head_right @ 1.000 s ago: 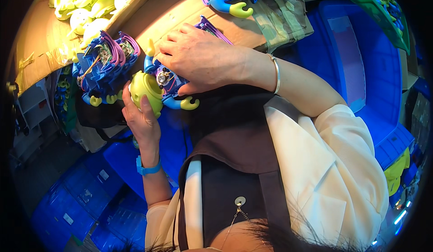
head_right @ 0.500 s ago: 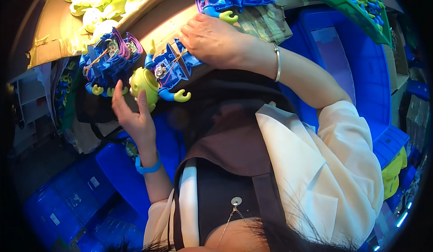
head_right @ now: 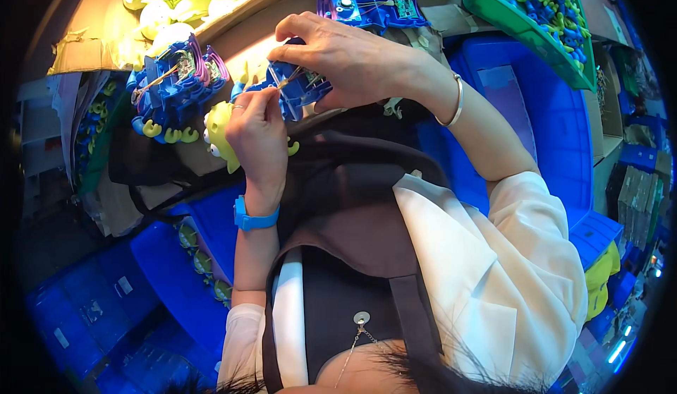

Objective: The recorder is assembling small plastic alien toy figures by snapping parts together at a factory workbench.

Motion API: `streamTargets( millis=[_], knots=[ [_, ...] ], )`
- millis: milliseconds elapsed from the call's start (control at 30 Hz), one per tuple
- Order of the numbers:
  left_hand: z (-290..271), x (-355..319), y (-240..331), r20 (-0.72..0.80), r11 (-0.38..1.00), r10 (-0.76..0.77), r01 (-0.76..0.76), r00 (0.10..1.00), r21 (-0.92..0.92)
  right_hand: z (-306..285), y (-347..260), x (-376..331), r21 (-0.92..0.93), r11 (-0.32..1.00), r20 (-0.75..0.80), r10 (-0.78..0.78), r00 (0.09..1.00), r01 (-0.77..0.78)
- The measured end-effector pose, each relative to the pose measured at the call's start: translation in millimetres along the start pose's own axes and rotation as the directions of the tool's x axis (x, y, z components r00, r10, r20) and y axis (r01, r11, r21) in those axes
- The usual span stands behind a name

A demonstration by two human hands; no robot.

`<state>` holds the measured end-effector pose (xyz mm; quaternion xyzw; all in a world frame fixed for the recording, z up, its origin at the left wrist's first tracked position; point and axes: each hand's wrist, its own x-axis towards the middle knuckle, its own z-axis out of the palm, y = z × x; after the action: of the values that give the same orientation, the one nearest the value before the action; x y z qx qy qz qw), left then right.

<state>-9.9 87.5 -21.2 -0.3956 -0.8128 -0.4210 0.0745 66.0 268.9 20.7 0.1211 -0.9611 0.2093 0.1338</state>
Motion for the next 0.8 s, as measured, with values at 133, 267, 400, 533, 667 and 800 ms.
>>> streamTargets(
  millis=[133,267,400,533,667,800],
  knots=[
    [4,-2,3,0.097,0.976,0.018,-0.039,0.995,0.214,0,1,1,0.014,1.0,0.015,0.003,1.0,-0.003],
    [1,-8,13,0.074,0.999,-0.019,0.016,0.997,0.038,-2,0,8,0.055,0.998,0.069,0.021,0.997,-0.025],
    [-4,-14,11,0.063,0.977,-0.089,0.099,0.994,-0.191,-7,-4,14,0.065,0.998,0.069,0.016,0.997,-0.021],
    [-5,-15,10,0.131,0.981,-0.044,0.067,0.99,-0.181,-6,-3,17,0.034,0.999,0.094,0.002,0.996,-0.005],
    [-6,-16,10,0.183,0.989,-0.055,0.078,0.982,-0.122,-5,-7,17,0.085,0.996,0.053,-0.005,0.999,0.001],
    [-9,-15,9,0.207,0.991,-0.053,0.076,0.977,-0.109,4,-8,20,0.232,0.973,-0.012,0.016,1.0,-0.013]
  ],
)
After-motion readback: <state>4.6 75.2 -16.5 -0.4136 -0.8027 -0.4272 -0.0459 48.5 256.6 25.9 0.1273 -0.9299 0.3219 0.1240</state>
